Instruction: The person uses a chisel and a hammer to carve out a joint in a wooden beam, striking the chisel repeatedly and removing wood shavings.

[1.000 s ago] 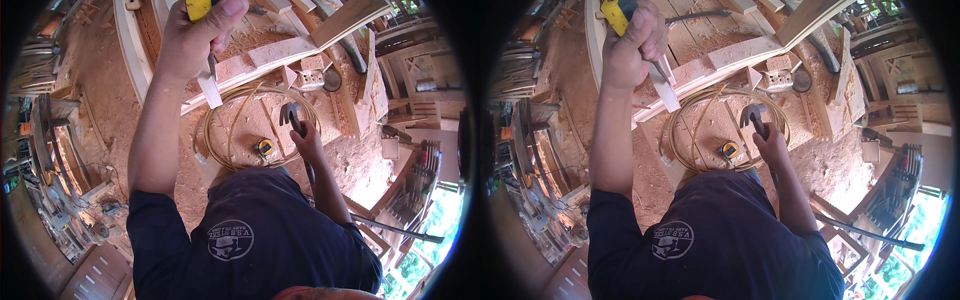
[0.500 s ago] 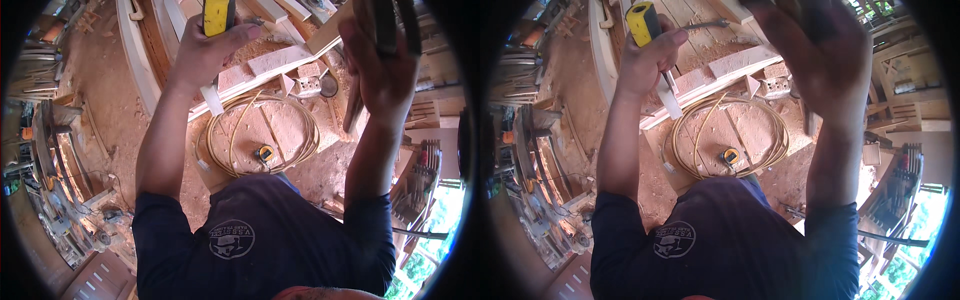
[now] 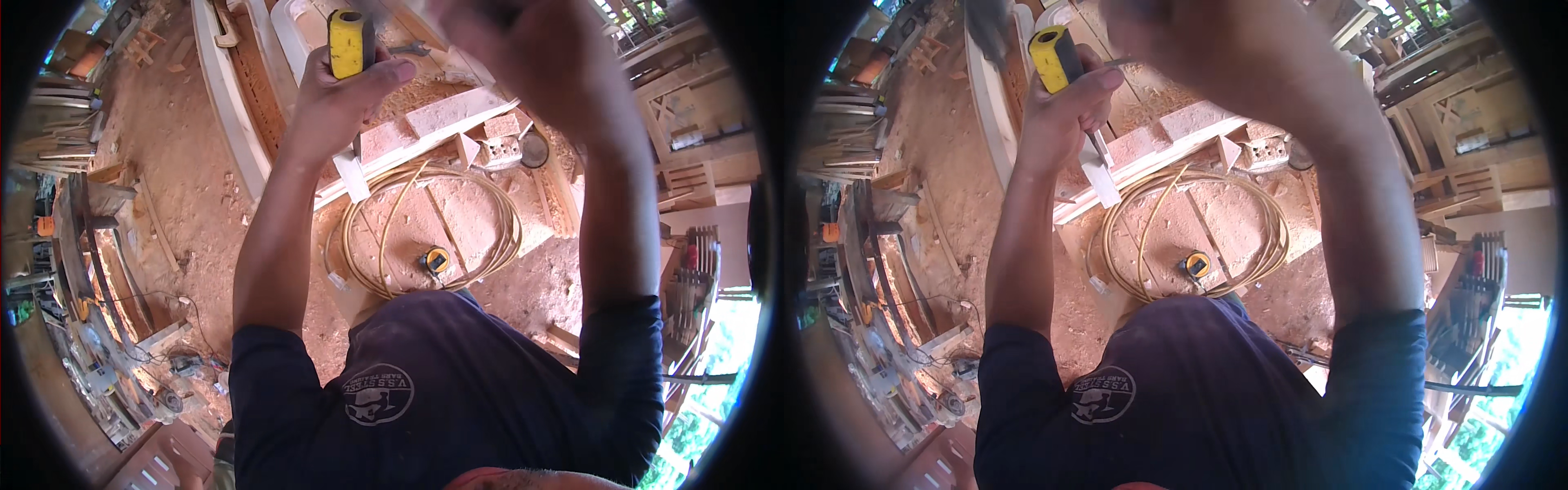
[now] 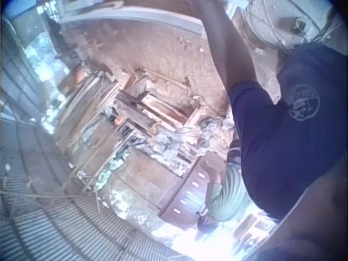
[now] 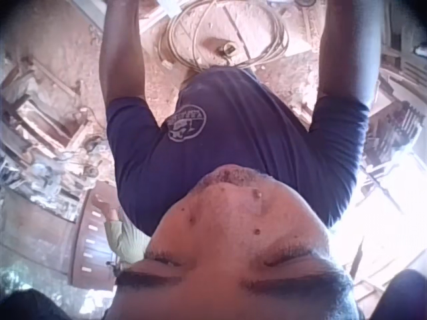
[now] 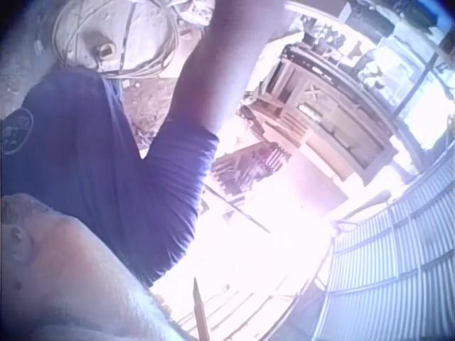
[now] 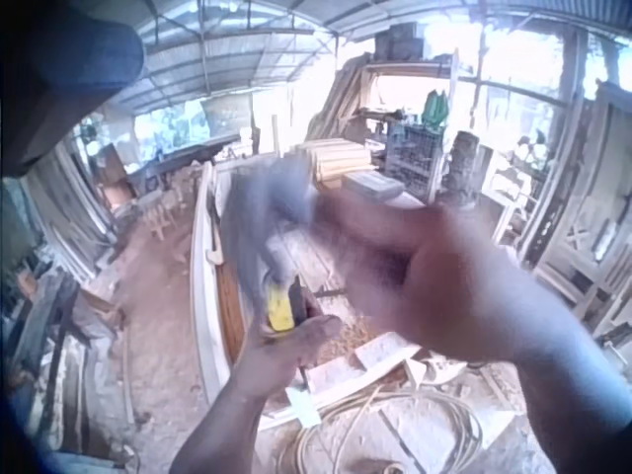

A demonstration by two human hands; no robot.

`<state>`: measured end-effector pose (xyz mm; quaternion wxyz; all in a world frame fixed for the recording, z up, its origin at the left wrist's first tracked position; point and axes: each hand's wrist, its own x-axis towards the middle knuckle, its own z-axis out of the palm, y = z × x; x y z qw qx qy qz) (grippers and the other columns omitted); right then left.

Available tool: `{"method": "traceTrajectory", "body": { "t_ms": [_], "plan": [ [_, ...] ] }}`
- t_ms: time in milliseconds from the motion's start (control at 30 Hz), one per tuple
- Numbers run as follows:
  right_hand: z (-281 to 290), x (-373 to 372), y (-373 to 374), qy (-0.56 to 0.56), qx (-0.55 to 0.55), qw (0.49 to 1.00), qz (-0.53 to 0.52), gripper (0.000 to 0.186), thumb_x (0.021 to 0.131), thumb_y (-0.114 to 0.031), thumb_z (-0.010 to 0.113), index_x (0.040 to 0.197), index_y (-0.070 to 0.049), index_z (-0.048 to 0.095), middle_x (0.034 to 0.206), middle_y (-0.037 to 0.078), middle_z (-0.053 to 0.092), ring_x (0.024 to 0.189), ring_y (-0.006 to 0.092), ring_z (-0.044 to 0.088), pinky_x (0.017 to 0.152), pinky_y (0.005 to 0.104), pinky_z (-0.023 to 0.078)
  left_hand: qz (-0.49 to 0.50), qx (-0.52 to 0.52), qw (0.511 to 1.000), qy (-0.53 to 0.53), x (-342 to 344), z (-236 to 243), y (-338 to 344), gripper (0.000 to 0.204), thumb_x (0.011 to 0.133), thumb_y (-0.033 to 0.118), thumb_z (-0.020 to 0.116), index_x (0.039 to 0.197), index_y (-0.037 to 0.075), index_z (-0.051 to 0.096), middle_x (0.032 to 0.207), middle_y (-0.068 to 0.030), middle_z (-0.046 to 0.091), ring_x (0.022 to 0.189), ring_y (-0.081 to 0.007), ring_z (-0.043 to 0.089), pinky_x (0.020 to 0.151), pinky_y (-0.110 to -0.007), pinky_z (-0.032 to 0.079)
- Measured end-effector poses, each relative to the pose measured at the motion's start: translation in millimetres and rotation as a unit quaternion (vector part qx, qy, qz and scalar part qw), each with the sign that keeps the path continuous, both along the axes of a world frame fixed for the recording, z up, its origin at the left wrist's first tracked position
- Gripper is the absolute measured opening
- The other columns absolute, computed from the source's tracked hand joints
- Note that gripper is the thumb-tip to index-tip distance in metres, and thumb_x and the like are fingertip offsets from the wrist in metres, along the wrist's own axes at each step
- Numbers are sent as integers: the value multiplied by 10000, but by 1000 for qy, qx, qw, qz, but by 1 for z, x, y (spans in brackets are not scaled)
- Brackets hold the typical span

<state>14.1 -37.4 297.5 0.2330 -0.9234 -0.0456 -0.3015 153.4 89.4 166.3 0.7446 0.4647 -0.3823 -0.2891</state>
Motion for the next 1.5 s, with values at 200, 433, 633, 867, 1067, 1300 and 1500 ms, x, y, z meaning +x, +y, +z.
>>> {"method": "traceTrajectory", "body": {
  "t_ms": [200, 433, 633, 867, 1067, 1300, 1500],
  "plan": [
    [-10, -10, -9, 46, 6, 998, 43, 488, 880, -2, 663, 1356, 52, 571, 887, 198, 716, 733, 222, 701, 690, 324, 543, 62, 104, 992, -45, -3, -2, -1, 167, 869, 36, 741, 859, 86, 582, 566, 58, 417, 454, -48, 349, 445, -250, 250],
    [3, -31, 2, 10, 24, 997, -73, 599, 843, 6, 647, 1430, 60, 544, 862, 172, 694, 718, 134, 639, 669, 288, 515, -10, -37, 999, 4, -7, 23, 0, 223, 850, 142, 850, 889, 60, 647, 574, 41, 545, 443, -30, 468, 413, -195, 342],
    [-8, -40, -17, 17, 0, 998, -58, 574, 850, -28, 682, 1401, 71, 560, 900, 190, 706, 758, 158, 673, 705, 315, 532, -40, -11, 999, 27, 3, 10, -4, 203, 858, 133, 835, 882, 68, 643, 557, 45, 523, 434, -26, 448, 408, -202, 333],
    [-20, -32, -27, 66, 64, 994, -66, 606, 861, -47, 718, 1429, 67, 541, 902, 168, 704, 755, 115, 663, 694, 289, 527, -23, 2, 1000, 5, 7, 6, -2, 173, 880, 161, 802, 879, 72, 654, 534, 41, 504, 424, -29, 444, 411, -212, 337],
    [-8, -23, -5, 52, 34, 994, -91, 614, 869, -32, 703, 1444, 87, 525, 920, 113, 716, 681, 66, 623, 611, 250, 504, -2, 51, 999, -8, 3, 11, 1, 142, 865, 49, 758, 907, 80, 625, 570, 52, 448, 447, -40, 384, 435, -235, 278],
    [-15, -11, -12, 80, -11, 997, 11, 628, 828, 35, 661, 1443, 73, 538, 839, 116, 746, 639, 112, 689, 580, 289, 537, 3, 18, 992, -126, -5, 1, 0, 227, 878, 123, 793, 828, 72, 578, 592, 49, 488, 487, -32, 434, 446, -228, 318],
    [-5, -10, -16, 13, 6, 1000, -11, 608, 842, 27, 676, 1435, 62, 549, 821, 108, 728, 627, 115, 647, 583, 271, 518, -37, 38, 994, -100, 0, -3, 4, 166, 878, 129, 805, 899, 64, 654, 711, 33, 601, 614, -49, 552, 554, -244, 437]
  ]
}}
